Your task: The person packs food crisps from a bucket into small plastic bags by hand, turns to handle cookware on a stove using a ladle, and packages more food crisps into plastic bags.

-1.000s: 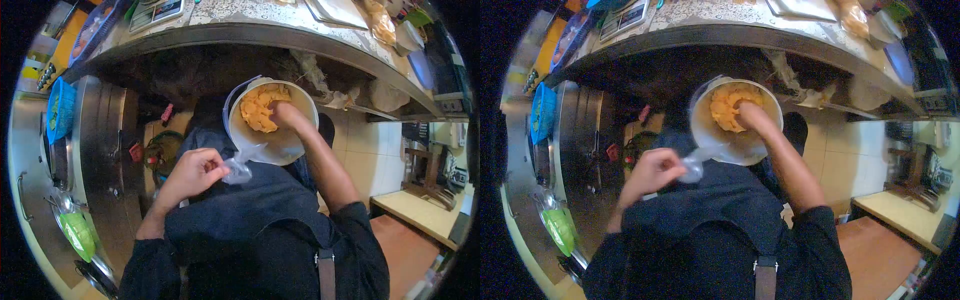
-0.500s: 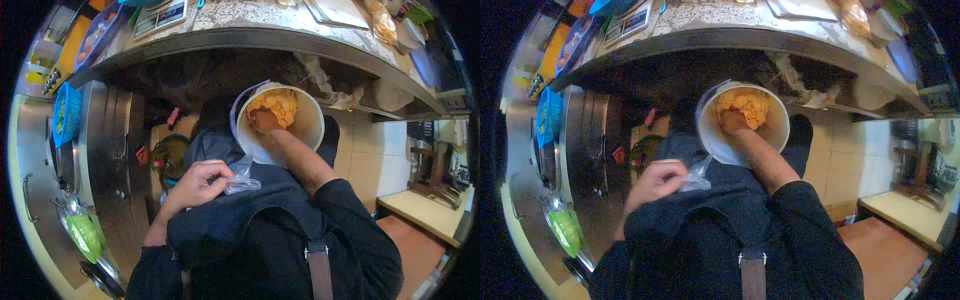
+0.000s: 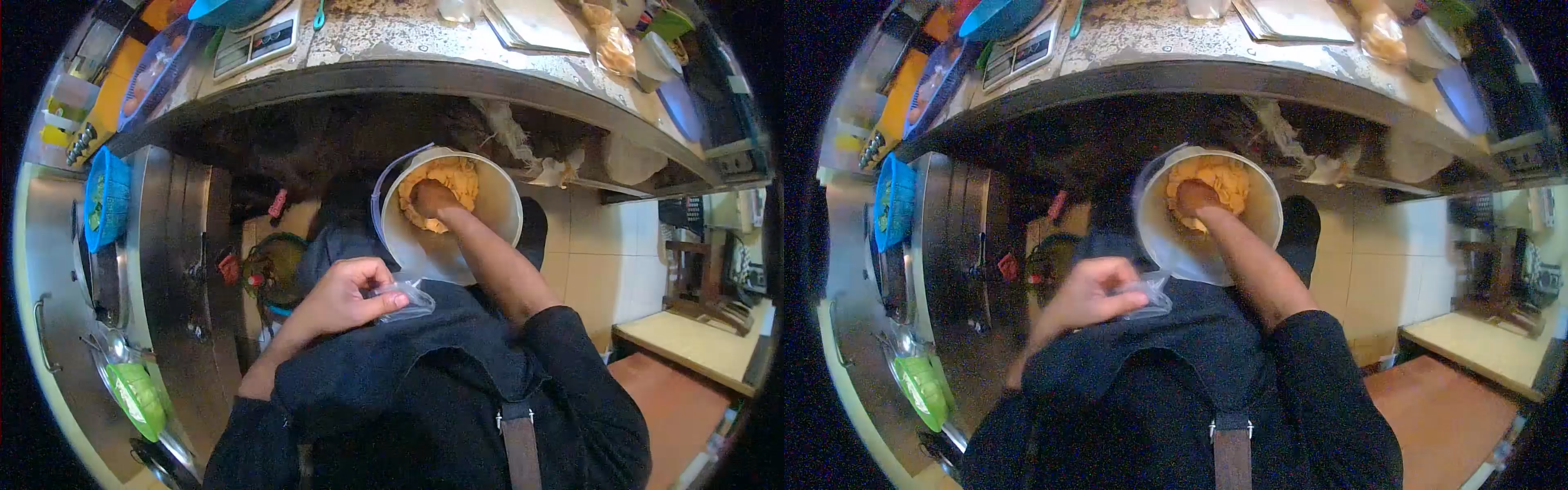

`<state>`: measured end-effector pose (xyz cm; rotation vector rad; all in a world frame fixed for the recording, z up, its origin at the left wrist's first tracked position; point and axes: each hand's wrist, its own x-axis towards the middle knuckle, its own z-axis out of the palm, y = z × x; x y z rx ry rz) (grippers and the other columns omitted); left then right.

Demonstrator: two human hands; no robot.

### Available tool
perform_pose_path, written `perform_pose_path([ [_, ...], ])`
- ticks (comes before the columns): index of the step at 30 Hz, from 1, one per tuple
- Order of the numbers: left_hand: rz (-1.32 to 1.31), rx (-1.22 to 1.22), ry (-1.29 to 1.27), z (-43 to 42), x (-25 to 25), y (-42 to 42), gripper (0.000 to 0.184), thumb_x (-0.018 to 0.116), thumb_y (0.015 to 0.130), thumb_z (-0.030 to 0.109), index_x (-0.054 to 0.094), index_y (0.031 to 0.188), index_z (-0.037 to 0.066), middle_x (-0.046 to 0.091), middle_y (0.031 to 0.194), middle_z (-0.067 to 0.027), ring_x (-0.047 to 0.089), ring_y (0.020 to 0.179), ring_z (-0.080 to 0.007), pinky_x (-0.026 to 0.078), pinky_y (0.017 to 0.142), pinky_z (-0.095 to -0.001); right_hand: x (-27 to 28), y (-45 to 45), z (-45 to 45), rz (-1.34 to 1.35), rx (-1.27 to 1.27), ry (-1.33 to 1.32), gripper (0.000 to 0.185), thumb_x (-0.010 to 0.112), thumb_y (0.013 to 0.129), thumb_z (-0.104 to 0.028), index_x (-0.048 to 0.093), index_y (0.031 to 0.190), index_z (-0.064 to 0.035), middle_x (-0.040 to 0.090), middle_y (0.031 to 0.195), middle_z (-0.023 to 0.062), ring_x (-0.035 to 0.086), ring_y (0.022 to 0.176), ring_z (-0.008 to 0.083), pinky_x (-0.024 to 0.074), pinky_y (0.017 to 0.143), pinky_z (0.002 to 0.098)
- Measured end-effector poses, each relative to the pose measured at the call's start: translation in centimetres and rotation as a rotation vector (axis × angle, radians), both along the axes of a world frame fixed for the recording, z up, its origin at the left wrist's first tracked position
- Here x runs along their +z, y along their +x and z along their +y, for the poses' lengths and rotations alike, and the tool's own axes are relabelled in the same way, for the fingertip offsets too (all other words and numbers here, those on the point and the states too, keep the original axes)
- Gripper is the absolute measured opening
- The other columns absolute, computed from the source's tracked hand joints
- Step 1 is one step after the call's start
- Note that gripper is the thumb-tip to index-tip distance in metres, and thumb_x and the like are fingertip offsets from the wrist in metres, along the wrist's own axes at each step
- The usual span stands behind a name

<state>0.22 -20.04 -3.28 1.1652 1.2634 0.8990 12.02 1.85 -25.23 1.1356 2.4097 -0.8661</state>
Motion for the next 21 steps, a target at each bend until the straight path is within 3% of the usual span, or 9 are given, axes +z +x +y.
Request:
perform_pose_path([
  [4,0.097,-0.05,0.094,-0.2,0.4,0.2,0.025,0.078,0.08,0.019,0.059,0.074,0.004,0.06,0.069,-0.0002,0.054,0.064,-0.0056,0.043,0.057,-0.023,-1.5,-0.1,-1.1,0.088,-0.174,-0.115,0.038,0.056,0.083,-0.029,0.069,0.104,-0.0003,0.066,0.108,0.0204,0.064,0.102,0.0346,0.0504,0.086,0.0449],
  [10,0.089,-0.079,0.134,-0.6,-0.3,1.0,0.026,0.078,0.08,0.02,0.058,0.072,0.004,0.06,0.069,-0.0009,0.053,0.063,-0.0066,0.042,0.058,-0.0237,-2.6,-1.7,-3.4,0.103,-0.326,0.117,0.044,0.059,0.083,-0.038,0.069,0.103,-0.0006,0.065,0.109,0.0218,0.064,0.101,0.037,0.051,0.086,0.0449],
  [13,0.146,-0.068,0.162,-0.3,-0.5,0.7,0.027,0.079,0.079,0.019,0.057,0.071,0.004,0.06,0.069,0.0,0.053,0.065,-0.0056,0.043,0.058,-0.0235,0.0,-1.6,-2.6,0.005,-0.329,-0.015,0.042,0.057,0.085,-0.038,0.069,0.1,-0.0007,0.066,0.108,0.0212,0.064,0.1,0.0365,0.0505,0.085,0.0466],
  [15,0.081,0.009,0.093,-0.1,-0.5,0.7,0.024,0.078,0.08,0.017,0.057,0.074,0.005,0.06,0.07,0.001,0.054,0.066,-0.0054,0.043,0.059,-0.0227,1.6,-0.7,-1.4,0.02,-0.167,-0.017,0.039,0.058,0.087,-0.036,0.069,0.098,-0.0003,0.068,0.101,0.0174,0.066,0.092,0.0304,0.0516,0.079,0.0436],
  [16,0.045,0.047,0.062,0.2,-0.5,0.7,0.023,0.078,0.08,0.015,0.057,0.075,0.005,0.06,0.071,0.0015,0.054,0.067,-0.0053,0.043,0.059,-0.0222,2.8,0.4,-0.6,0.023,-0.085,-0.014,0.037,0.059,0.087,-0.035,0.069,0.097,-0.0001,0.069,0.098,0.0154,0.067,0.088,0.0273,0.0522,0.076,0.042],
  [19,-0.246,0.07,-0.015,1.4,-0.6,1.3,0.022,0.077,0.08,0.011,0.056,0.081,0.006,0.06,0.073,0.0025,0.054,0.068,-0.0045,0.044,0.06,-0.0206,15.2,7.2,-1.0,0.809,-0.201,-0.502,0.023,0.069,0.086,-0.022,0.069,0.089,0.0001,0.066,0.082,0.0026,0.057,0.076,0.0083,0.0453,0.064,0.0254],
  [21,-0.277,0.074,-0.013,2.3,-1.4,1.7,0.022,0.077,0.08,0.009,0.055,0.082,0.006,0.06,0.074,0.0026,0.054,0.069,-0.004,0.044,0.06,-0.0198,24.7,10.3,-2.6,0.905,-0.121,-0.35,0.021,0.07,0.084,-0.02,0.069,0.087,0.0005,0.066,0.081,0.0073,0.059,0.075,0.0136,0.0462,0.065,0.0291],
])
